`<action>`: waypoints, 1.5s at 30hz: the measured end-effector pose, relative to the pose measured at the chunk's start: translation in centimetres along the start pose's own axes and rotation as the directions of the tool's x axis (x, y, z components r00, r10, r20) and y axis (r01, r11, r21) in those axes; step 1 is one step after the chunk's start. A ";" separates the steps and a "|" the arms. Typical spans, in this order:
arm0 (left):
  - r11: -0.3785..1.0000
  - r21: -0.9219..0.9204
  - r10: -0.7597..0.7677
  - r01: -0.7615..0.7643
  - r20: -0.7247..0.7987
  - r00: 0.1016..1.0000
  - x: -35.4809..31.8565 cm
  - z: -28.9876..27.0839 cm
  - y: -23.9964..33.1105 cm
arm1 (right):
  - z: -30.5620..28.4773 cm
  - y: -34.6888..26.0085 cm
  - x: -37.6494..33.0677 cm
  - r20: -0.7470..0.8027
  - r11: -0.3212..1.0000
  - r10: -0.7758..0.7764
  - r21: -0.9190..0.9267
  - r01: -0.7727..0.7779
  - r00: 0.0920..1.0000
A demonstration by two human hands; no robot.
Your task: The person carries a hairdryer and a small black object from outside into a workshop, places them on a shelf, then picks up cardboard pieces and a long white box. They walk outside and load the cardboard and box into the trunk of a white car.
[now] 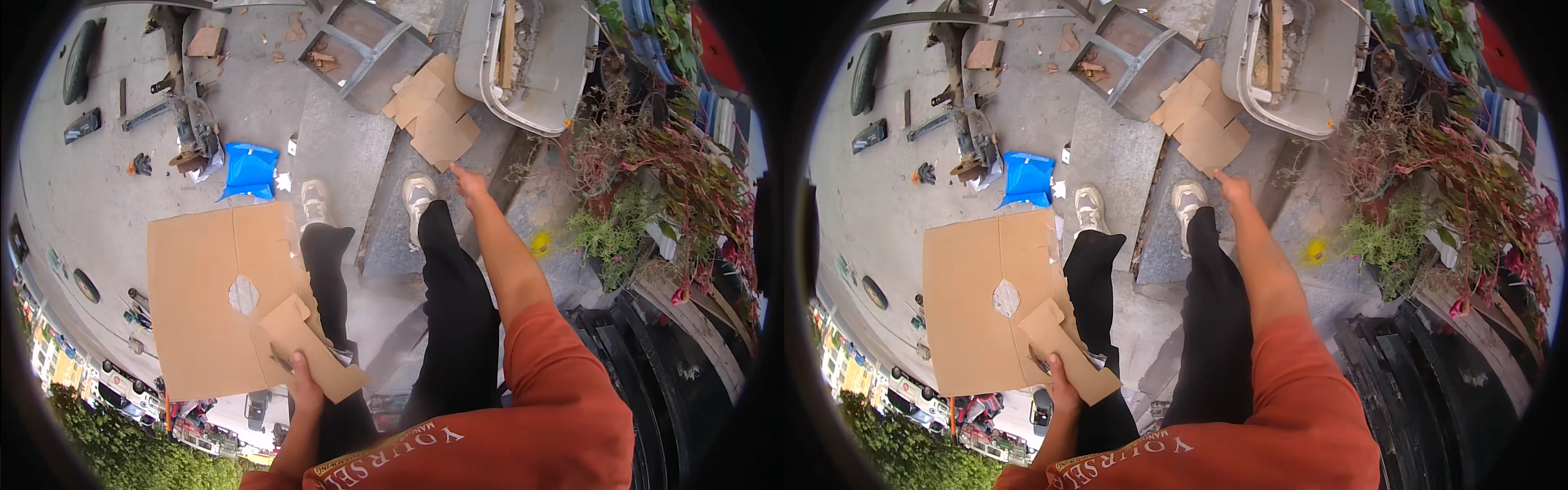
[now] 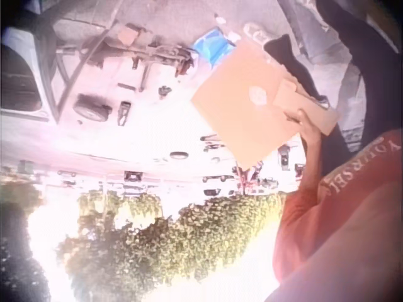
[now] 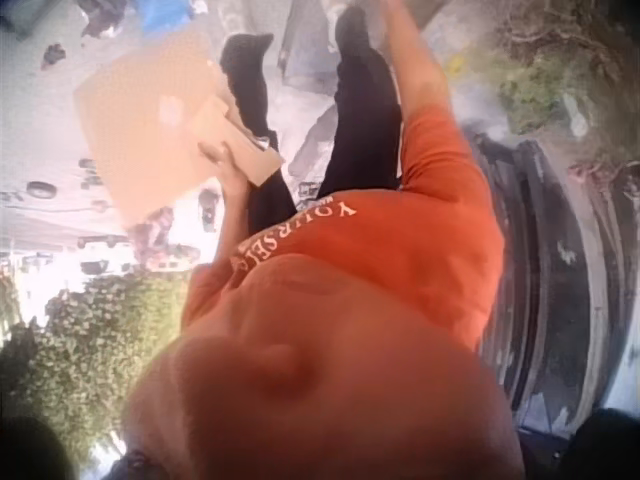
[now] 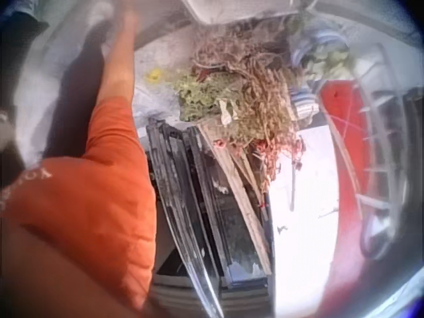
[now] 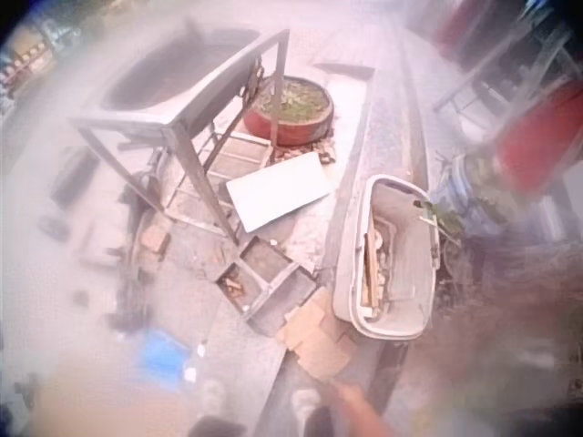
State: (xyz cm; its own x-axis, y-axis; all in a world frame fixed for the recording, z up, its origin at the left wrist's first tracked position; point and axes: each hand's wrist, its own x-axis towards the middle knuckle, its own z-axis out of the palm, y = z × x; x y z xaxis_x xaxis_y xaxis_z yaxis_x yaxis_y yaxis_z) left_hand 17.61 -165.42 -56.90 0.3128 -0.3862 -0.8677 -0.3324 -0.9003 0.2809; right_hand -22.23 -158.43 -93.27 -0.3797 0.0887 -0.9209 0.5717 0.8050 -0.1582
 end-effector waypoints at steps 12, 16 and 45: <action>0.896 -0.432 -0.110 0.102 0.007 0.994 3.8 -4.5 1.6 | 3.6 1.9 6.6 -0.103 0.905 0.168 0.411 -0.112 0.980; 0.765 -0.629 -0.117 0.138 0.074 0.990 4.7 -5.7 0.7 | 2.5 1.5 5.7 -0.086 0.962 0.129 0.254 -0.104 0.988; 0.612 -0.771 -0.071 0.179 0.172 0.983 4.6 -7.3 -2.8 | 19.5 3.9 -29.7 0.795 0.889 0.109 0.190 -0.416 0.596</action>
State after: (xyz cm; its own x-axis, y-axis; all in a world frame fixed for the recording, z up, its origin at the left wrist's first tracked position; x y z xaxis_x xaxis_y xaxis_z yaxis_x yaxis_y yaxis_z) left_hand 26.48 -166.15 -58.66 0.1780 -0.2814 -0.9429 0.5384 -0.7743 0.3327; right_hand 5.40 -169.39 -73.48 0.4146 -0.3257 -0.8497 0.8044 0.5678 0.1748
